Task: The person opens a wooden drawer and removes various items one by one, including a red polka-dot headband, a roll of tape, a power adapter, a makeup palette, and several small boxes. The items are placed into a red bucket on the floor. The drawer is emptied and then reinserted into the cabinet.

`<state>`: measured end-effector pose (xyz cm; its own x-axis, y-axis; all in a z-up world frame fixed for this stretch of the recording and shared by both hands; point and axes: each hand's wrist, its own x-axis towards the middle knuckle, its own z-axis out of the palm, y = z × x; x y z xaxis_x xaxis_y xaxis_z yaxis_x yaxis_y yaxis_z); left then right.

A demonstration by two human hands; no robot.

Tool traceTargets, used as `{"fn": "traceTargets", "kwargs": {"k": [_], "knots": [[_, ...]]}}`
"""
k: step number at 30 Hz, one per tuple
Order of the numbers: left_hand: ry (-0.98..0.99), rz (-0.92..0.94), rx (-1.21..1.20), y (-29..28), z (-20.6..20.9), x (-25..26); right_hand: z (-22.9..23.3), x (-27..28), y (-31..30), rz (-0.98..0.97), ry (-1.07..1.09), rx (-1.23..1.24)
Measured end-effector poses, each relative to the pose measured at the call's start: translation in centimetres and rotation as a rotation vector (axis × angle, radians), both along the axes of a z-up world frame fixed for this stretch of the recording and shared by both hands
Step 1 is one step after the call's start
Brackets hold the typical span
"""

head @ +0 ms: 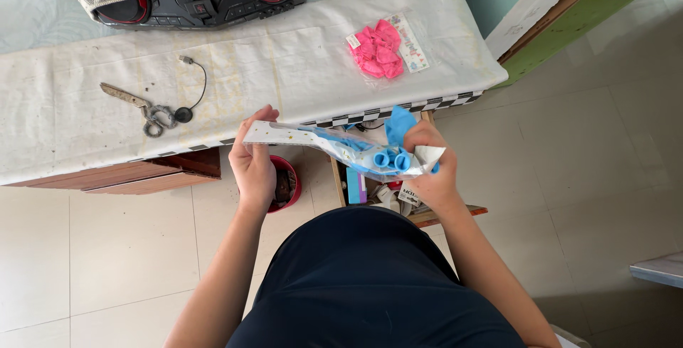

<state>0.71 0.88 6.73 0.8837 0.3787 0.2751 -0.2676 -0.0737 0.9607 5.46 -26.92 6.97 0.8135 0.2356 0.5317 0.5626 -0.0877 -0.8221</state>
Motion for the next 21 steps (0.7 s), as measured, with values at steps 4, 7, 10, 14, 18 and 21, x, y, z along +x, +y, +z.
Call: {"fn": "traceTargets", "kwargs": {"k": [4, 7, 10, 14, 18, 21], "knots": [[-0.071, -0.041, -0.085, 0.2, 0.5, 0.7, 0.9, -0.3, 0.0, 0.051, -0.013, 0.035], [-0.063, -0.075, -0.080, 0.9, 1.7, 1.2, 1.9, -0.8, -0.2, 0.016, -0.153, -0.037], [0.012, -0.124, -0.081, 1.4, 3.0, 1.4, 2.9, -1.1, -0.3, -0.047, -0.318, -0.109], [0.290, -0.155, -0.252, 0.4, 3.6, 1.9, 3.7, -1.2, -0.3, -0.114, -0.434, -0.148], [0.440, -0.672, -0.577, -0.9, 4.9, 0.0, 4.1, -1.1, -0.3, -0.181, -0.536, -0.212], [0.498, -0.772, -0.672, -3.8, 5.8, -0.8, 3.7, -0.9, -0.5, -0.168, -0.591, -0.262]]}}
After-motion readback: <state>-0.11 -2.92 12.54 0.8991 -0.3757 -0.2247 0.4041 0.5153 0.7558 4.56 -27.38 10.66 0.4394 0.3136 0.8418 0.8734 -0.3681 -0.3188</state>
